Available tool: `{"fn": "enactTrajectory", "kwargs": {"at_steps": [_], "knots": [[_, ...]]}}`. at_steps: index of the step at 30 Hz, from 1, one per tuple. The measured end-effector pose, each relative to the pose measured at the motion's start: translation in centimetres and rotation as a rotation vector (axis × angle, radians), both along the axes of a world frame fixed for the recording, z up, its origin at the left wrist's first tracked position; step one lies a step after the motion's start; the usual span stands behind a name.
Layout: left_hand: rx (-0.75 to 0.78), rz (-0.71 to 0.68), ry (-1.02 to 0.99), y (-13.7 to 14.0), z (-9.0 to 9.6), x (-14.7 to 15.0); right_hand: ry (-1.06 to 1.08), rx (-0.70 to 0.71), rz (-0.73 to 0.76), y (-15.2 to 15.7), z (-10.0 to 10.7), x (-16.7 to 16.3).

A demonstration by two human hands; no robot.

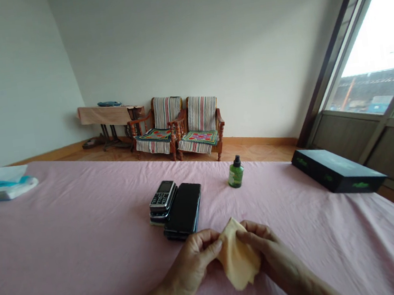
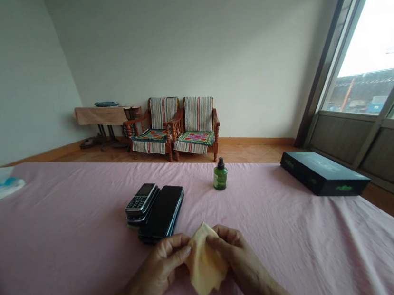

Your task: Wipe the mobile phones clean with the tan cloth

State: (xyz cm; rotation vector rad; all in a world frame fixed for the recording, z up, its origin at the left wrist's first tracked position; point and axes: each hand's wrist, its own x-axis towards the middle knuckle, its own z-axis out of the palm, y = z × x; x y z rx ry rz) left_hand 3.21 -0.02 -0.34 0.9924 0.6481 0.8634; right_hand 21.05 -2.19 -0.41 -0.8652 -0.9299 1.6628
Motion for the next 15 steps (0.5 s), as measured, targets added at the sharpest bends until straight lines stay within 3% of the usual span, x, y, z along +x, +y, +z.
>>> {"fn": "enactTrajectory", "kwargs": {"at_steps": [7,11,15], "knots": [[-0.027,0.009,-0.044,-0.3,0.3,-0.1,-0.038,-0.001,0.052,-0.5,0.7,0.0],[0.028,-0.038,0.009,-0.5,0.9,-0.2,-0.124,0.022,0.078,-0.6,0.2,0.4],[0.063,0.004,0.057,-0.4,0.6,-0.3,-0.131,0.023,0.074,-0.7,0.3,0.1]]}}
